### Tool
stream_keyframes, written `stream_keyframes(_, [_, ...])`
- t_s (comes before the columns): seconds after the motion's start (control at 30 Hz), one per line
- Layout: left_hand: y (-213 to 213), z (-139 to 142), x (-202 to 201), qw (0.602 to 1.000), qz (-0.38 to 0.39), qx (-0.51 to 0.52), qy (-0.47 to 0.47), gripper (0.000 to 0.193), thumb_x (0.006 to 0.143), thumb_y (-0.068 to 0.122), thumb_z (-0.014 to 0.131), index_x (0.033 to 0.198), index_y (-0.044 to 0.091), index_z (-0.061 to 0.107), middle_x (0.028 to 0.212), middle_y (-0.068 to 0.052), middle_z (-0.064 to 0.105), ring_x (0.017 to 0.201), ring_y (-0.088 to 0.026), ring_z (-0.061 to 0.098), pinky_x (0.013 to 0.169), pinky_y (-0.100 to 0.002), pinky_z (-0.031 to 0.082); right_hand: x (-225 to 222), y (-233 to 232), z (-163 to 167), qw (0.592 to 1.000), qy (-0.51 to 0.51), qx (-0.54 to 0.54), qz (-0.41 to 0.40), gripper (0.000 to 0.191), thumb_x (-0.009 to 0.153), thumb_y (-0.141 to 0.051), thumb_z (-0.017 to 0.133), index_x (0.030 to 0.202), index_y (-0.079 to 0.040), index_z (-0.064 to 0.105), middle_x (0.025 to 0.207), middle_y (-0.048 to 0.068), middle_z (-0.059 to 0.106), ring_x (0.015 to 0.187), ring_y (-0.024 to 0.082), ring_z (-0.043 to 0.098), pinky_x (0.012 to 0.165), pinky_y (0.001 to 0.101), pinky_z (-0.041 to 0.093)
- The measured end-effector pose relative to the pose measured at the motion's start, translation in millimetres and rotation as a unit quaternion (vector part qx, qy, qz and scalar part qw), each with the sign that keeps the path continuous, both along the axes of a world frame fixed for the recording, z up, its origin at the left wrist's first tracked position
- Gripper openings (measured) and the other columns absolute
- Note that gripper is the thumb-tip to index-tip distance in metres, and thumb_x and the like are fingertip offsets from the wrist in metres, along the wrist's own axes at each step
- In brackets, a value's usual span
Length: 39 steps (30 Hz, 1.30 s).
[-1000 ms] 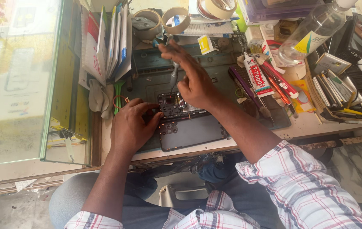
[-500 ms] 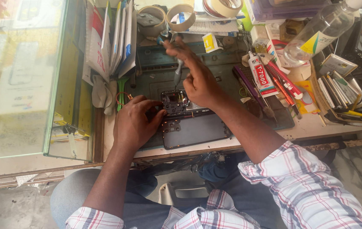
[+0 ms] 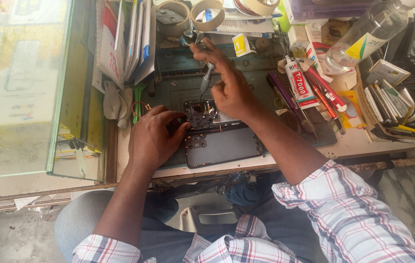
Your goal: The person removes a smartphone from a plastic bag and places it on a workbench. They then use a screwdriver to unscrew and remove a metal bracket from the phone's internal assembly.
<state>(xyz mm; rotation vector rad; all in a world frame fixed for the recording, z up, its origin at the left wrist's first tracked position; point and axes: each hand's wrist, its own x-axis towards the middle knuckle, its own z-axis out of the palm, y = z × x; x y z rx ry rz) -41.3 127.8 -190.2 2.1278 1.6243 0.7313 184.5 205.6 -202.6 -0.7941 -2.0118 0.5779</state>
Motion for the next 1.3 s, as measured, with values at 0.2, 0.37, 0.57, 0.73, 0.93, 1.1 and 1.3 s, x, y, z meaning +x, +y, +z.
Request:
stream_keyframes(0.2, [1, -1, 0, 1.0, -0.001, -0.007, -0.004, 0.025, 0.087, 0.028, 0.078, 0.108, 0.014, 0.08, 0.093, -0.005, 0.071, 0.08, -0.022, 0.073, 0.073, -0.039, 0.057, 1, -1, -1, 1.0, 0.009, 0.007, 0.002, 0.064, 0.091, 0.003, 0.071, 0.149, -0.015, 0.048, 0.141, 0.009, 0.063, 0.138, 0.025, 0.056, 0.117, 0.0439, 0.05])
stream_keyframes(0.37, [1, -1, -1, 1.0, -0.004, 0.001, -0.002, 0.026, 0.087, 0.028, 0.078, 0.109, 0.014, 0.08, 0.092, -0.005, 0.071, 0.081, -0.023, 0.072, 0.073, -0.039, 0.057, 2, -1, -2, 0.986, 0.052, -0.139, 0.07, 0.065, 0.104, 0.007, 0.059, 0.16, -0.018, 0.037, 0.128, 0.013, 0.072, 0.12, 0.022, 0.075, 0.103, 0.0319, 0.064])
stream_keyframes(0.57, [2, -1, 0, 1.0, 0.001, -0.014, 0.012, 0.025, 0.088, 0.029, 0.077, 0.109, 0.015, 0.08, 0.091, -0.006, 0.07, 0.08, -0.024, 0.072, 0.073, -0.041, 0.056, 7, -2, -2, 0.983, 0.07, -0.115, 0.128, 0.07, 0.104, 0.012, 0.049, 0.163, -0.017, 0.025, 0.145, 0.018, 0.066, 0.134, 0.026, 0.068, 0.101, 0.0331, 0.06])
stream_keyframes(0.73, [0, 0, -1, 1.0, 0.003, -0.001, 0.004, 0.025, 0.087, 0.029, 0.077, 0.107, 0.015, 0.081, 0.092, -0.005, 0.071, 0.081, -0.024, 0.072, 0.072, -0.041, 0.056, 17, 8, -5, 0.981, 0.126, -0.105, 0.104, 0.066, 0.11, 0.002, 0.062, 0.163, -0.015, 0.027, 0.136, 0.017, 0.071, 0.126, 0.026, 0.073, 0.112, 0.0373, 0.062])
stream_keyframes(0.93, [0, 1, 0, 1.0, 0.009, -0.016, 0.01, 0.025, 0.088, 0.031, 0.077, 0.108, 0.016, 0.08, 0.095, -0.004, 0.071, 0.081, -0.024, 0.072, 0.072, -0.041, 0.057, 41, 26, -5, 0.99, 0.101, -0.092, -0.022, 0.027, 0.111, -0.005, 0.067, 0.134, -0.004, 0.053, 0.118, 0.019, 0.075, 0.112, 0.026, 0.076, 0.095, 0.0384, 0.065])
stream_keyframes(1.1, [0, 1, 1, 1.0, 0.007, 0.001, 0.012, 0.026, 0.087, 0.031, 0.077, 0.108, 0.016, 0.08, 0.095, -0.004, 0.072, 0.084, -0.026, 0.072, 0.074, -0.042, 0.057, 48, 26, -4, 0.991, 0.059, -0.1, -0.059, 0.022, 0.113, -0.013, 0.056, 0.128, -0.003, 0.044, 0.101, 0.014, 0.075, 0.092, 0.02, 0.079, 0.078, 0.0345, 0.068])
stream_keyframes(1.3, [1, 0, 0, 1.0, 0.008, -0.009, 0.009, 0.026, 0.088, 0.031, 0.076, 0.109, 0.017, 0.08, 0.096, -0.004, 0.072, 0.085, -0.025, 0.073, 0.075, -0.041, 0.057, 46, 23, -2, 0.987, -0.011, -0.118, -0.107, 0.024, 0.114, -0.023, 0.052, 0.123, -0.004, 0.039, 0.085, 0.013, 0.071, 0.077, 0.021, 0.079, 0.063, 0.0328, 0.067])
